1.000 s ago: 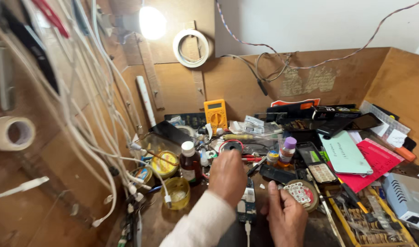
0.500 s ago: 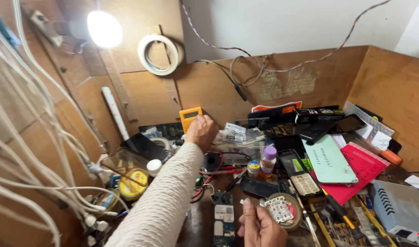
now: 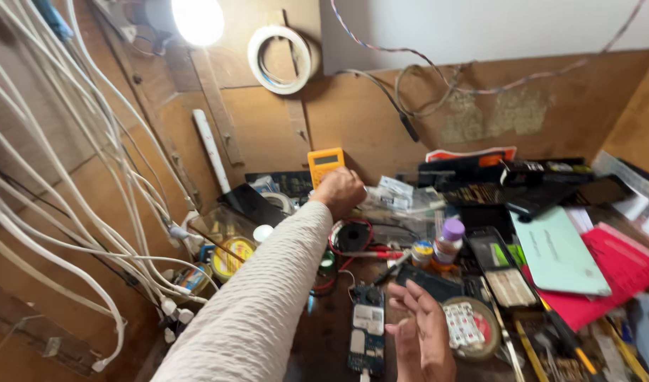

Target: The person solders components on a circuit board, uses a multimeter to test points, and fits the board back into a mobile phone casing.

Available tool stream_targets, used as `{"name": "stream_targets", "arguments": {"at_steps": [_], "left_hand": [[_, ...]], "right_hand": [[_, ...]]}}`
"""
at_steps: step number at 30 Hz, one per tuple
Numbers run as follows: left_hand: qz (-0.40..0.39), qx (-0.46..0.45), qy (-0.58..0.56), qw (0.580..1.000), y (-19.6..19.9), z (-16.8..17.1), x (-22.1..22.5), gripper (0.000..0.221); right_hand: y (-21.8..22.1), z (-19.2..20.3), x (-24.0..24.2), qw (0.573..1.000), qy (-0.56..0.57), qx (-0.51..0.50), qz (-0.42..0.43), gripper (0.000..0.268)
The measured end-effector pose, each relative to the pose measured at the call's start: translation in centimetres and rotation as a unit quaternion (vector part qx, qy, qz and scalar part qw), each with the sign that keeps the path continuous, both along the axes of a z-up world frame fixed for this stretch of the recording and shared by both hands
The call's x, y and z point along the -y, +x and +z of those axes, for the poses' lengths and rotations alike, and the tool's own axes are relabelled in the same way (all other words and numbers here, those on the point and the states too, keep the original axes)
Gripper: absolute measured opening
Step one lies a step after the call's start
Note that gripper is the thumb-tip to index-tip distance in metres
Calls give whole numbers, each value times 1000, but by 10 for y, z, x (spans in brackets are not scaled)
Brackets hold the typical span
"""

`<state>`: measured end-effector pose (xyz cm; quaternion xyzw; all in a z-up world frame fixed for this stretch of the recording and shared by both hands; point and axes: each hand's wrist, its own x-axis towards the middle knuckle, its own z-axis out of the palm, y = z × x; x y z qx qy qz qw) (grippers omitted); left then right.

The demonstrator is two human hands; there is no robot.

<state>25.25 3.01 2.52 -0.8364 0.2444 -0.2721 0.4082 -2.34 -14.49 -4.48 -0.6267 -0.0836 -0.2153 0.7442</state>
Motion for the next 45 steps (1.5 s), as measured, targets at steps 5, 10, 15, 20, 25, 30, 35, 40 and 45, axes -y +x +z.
{"name": "stream_targets", "arguments": {"at_steps": [5, 10, 15, 20, 25, 30, 35, 40, 45], "left_hand": [[17, -50, -63, 997, 10, -3, 2, 13], [35, 1, -436, 899, 17, 3, 7, 7], [171, 136, -816, 534, -1, 11, 4, 18], [164, 61, -943, 282, -12, 14, 9, 28], [167, 40, -896, 409, -25, 25, 12, 18], [19, -9, -568, 823, -31, 26, -8, 5], [-4, 12, -292, 956, -28, 26, -19, 15], [29, 19, -230, 973, -15, 11, -13, 14], [48, 69, -201, 976, -7, 3, -2, 10]], "right_hand": [[5, -23, 4, 998, -50, -38, 15, 85], [24, -50, 21, 994, -82, -53, 52, 83], [37, -78, 21, 996, -72, -42, 12, 78], [44, -94, 25, 992, -47, -103, 54, 78], [45, -85, 22, 985, -65, -137, 79, 78], [36, -75, 19, 987, -87, -124, 47, 79], [35, -52, 19, 982, -58, -161, 80, 82], [34, -53, 20, 972, -69, -213, 66, 88], [48, -83, 16, 982, -78, -173, 13, 91]]}}
